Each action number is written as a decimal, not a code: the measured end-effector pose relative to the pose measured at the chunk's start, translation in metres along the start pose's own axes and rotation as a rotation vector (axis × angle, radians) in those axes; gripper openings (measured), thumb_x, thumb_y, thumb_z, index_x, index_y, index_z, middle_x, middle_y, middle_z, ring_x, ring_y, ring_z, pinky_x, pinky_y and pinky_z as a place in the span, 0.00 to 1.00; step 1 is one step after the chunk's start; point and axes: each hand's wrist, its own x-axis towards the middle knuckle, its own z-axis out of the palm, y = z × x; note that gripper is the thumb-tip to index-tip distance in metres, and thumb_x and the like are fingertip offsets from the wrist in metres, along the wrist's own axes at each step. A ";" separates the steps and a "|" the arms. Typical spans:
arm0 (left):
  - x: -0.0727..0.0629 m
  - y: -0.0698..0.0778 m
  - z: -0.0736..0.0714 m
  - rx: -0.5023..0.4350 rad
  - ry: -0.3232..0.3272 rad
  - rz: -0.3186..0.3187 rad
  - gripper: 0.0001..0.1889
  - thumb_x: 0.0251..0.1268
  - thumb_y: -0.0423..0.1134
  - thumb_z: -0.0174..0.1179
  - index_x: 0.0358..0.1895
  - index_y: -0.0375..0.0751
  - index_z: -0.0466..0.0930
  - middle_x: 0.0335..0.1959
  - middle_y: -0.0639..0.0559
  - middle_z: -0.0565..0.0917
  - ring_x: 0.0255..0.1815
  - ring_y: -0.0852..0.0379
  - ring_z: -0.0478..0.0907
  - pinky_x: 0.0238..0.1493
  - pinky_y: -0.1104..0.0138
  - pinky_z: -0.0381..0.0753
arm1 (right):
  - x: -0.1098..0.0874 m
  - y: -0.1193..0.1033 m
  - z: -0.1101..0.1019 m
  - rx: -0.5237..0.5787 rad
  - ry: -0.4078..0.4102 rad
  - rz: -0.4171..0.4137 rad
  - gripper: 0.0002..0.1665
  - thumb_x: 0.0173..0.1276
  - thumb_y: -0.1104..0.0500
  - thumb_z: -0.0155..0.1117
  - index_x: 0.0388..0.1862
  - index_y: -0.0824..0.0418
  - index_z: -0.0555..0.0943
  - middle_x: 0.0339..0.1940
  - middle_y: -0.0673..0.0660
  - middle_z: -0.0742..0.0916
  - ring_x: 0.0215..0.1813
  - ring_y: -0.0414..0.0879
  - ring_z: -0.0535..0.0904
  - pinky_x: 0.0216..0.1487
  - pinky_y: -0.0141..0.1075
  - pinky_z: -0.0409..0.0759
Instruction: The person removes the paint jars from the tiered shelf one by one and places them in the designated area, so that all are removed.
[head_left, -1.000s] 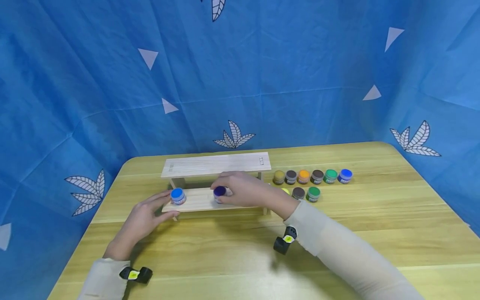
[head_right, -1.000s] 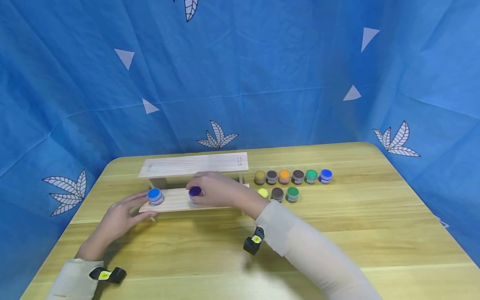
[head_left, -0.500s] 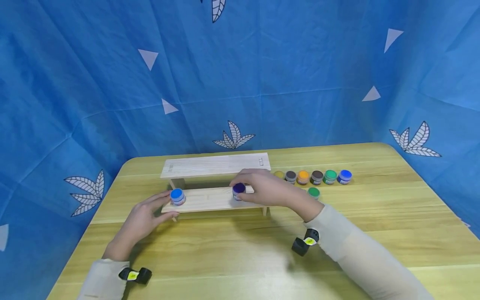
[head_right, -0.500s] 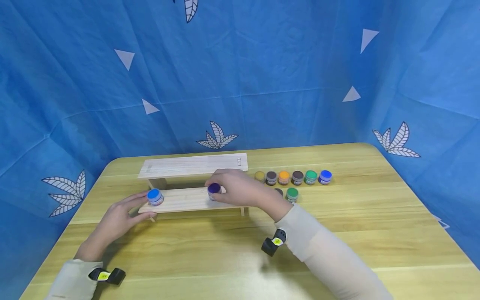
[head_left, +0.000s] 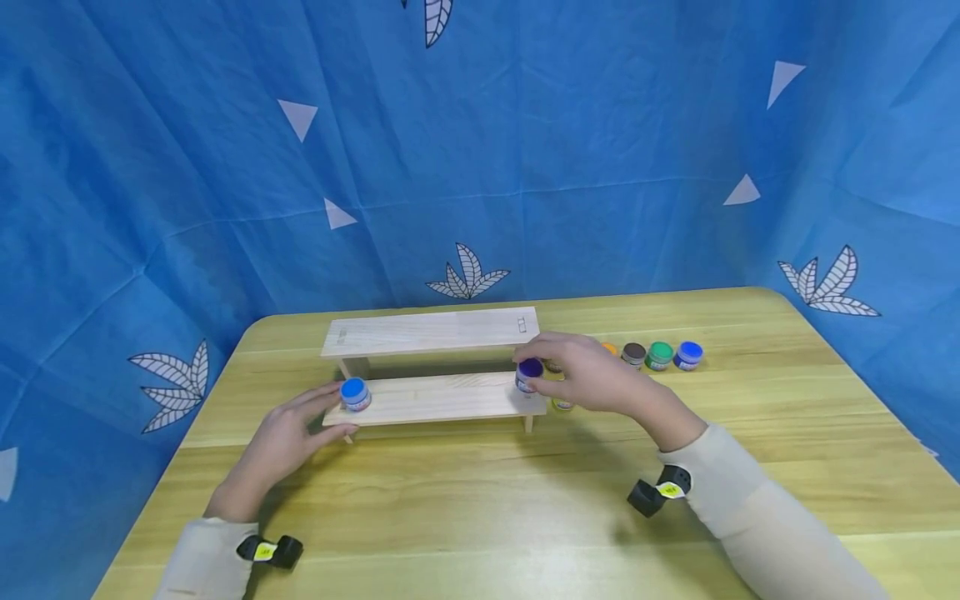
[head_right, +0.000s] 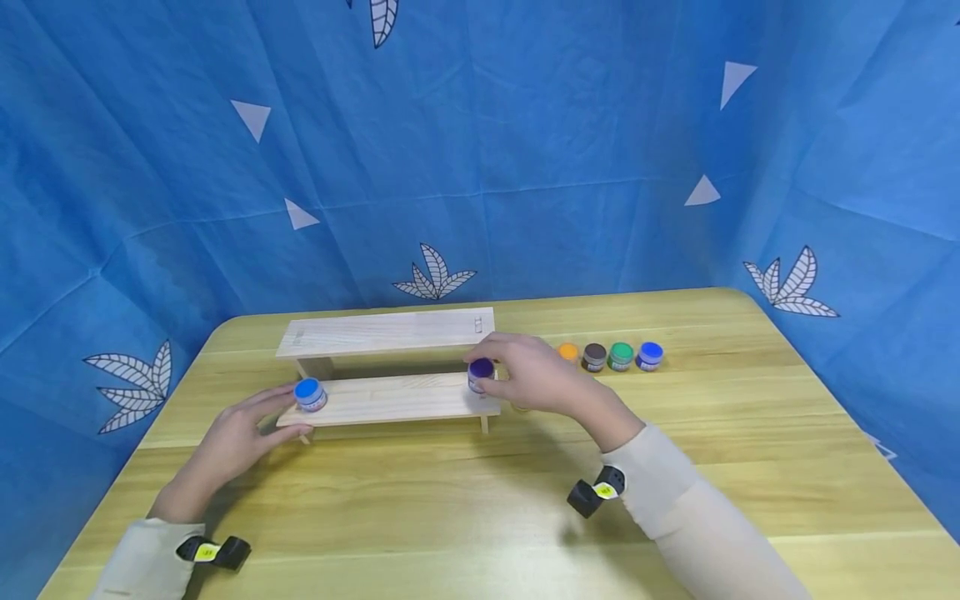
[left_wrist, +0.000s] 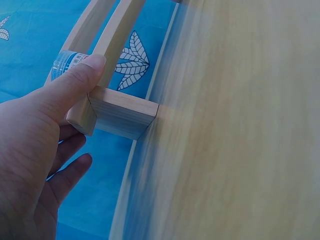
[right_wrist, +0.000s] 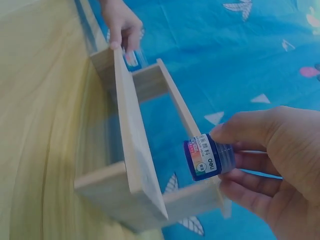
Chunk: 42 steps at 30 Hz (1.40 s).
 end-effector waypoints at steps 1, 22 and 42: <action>0.000 0.000 0.000 0.003 -0.001 0.001 0.29 0.50 0.44 0.75 0.57 0.35 0.82 0.58 0.40 0.81 0.53 0.38 0.80 0.49 0.46 0.81 | -0.003 0.003 -0.001 0.003 0.009 0.005 0.20 0.68 0.55 0.67 0.57 0.57 0.82 0.55 0.52 0.84 0.52 0.45 0.80 0.51 0.43 0.81; 0.000 0.001 -0.001 0.005 -0.024 -0.017 0.28 0.51 0.45 0.75 0.57 0.37 0.82 0.59 0.41 0.80 0.53 0.39 0.80 0.49 0.45 0.81 | -0.051 0.046 -0.015 0.035 0.063 0.151 0.19 0.68 0.60 0.67 0.57 0.61 0.82 0.53 0.56 0.84 0.51 0.50 0.81 0.47 0.50 0.82; 0.000 0.001 -0.001 0.003 -0.006 -0.009 0.28 0.50 0.44 0.75 0.55 0.36 0.83 0.58 0.41 0.81 0.53 0.39 0.80 0.47 0.46 0.82 | -0.087 0.088 -0.030 0.022 0.084 0.255 0.20 0.66 0.65 0.67 0.57 0.63 0.81 0.53 0.61 0.84 0.53 0.56 0.80 0.51 0.55 0.80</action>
